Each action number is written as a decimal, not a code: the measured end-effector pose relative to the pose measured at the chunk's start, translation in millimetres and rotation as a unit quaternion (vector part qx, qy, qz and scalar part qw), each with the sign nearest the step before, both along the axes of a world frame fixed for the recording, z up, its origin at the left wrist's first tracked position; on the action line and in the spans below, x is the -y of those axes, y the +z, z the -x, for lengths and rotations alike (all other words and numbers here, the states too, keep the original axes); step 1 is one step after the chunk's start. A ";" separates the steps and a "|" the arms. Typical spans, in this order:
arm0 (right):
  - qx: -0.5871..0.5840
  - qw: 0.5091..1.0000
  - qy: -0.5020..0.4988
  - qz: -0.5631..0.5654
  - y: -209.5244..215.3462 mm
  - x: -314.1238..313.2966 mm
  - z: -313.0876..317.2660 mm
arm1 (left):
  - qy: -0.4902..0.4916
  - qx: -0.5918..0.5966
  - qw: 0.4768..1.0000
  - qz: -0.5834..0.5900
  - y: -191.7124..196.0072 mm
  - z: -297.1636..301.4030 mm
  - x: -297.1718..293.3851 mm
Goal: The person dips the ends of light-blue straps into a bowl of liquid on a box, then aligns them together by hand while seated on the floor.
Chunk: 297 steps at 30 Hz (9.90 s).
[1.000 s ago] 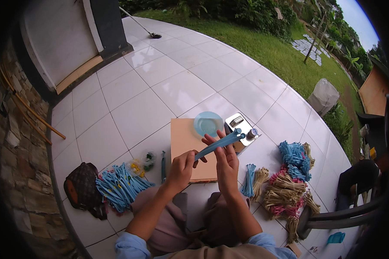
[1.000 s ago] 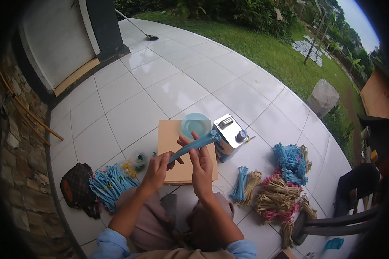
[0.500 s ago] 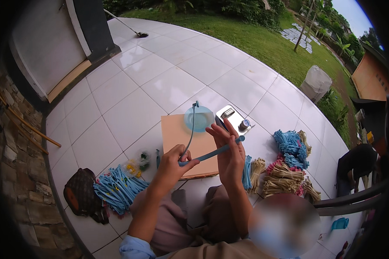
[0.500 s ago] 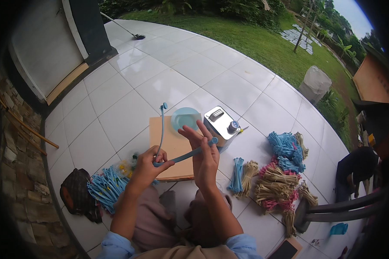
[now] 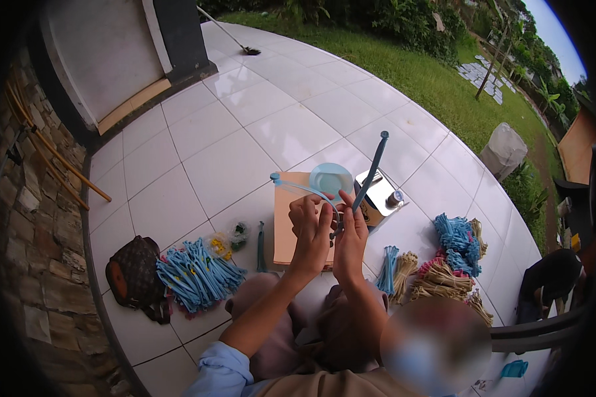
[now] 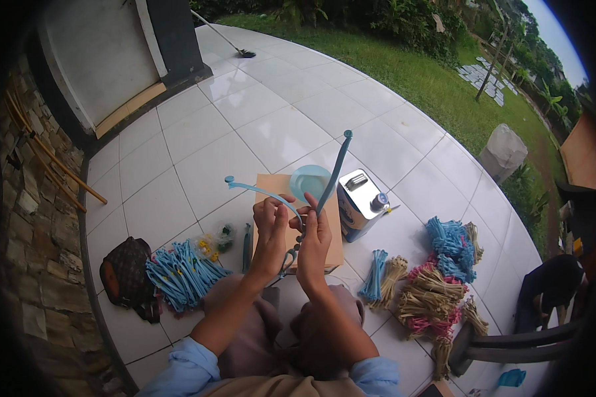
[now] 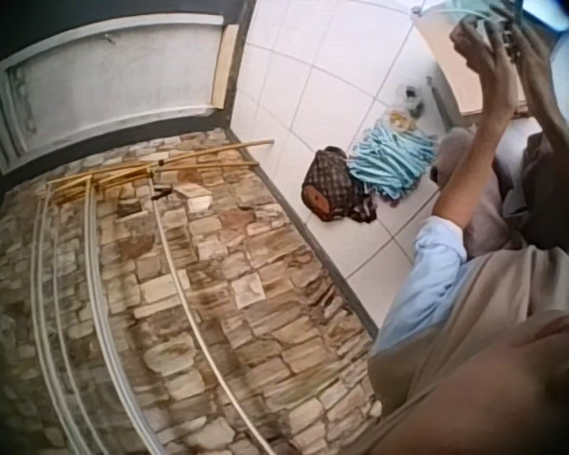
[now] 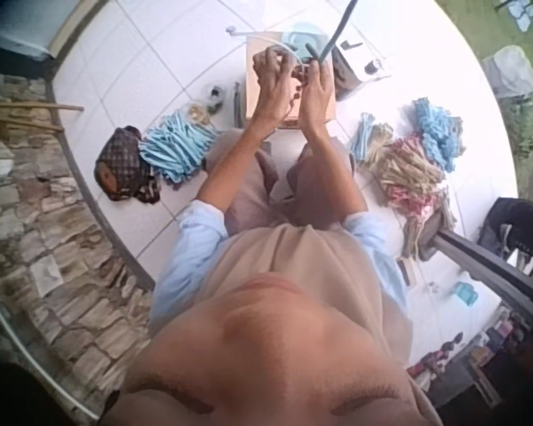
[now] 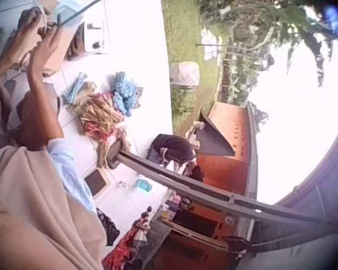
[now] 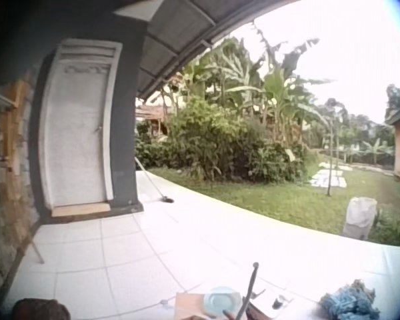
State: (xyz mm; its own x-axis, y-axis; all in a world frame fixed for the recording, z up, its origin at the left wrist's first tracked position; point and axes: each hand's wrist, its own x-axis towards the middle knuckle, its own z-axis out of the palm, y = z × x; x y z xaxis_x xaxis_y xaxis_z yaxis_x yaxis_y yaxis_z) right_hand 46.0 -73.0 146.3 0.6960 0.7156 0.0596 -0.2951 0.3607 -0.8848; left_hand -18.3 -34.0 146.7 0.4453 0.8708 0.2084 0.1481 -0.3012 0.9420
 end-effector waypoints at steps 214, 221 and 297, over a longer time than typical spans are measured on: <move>0.168 0.966 0.192 0.028 120.0 -9.3 -67.3 | -0.126 0.011 0.778 -0.615 118.3 10.9 -67.8; 0.202 0.946 0.139 -0.213 134.0 34.7 -79.1 | -0.125 0.026 0.898 -0.422 138.5 -13.6 -35.9; 0.162 0.875 0.357 0.285 -145.0 -49.9 -230.9 | -0.148 -0.112 0.978 -0.092 -145.8 -58.3 -97.6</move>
State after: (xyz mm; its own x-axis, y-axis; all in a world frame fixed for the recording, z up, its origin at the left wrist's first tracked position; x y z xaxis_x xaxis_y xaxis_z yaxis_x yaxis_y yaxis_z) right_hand 276.9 -23.1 1.3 0.0714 0.9388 -0.3371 0.0338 -0.3400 -0.9398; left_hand 40.1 63.6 0.9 0.7250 0.6535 0.2174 0.2249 -0.5230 0.8221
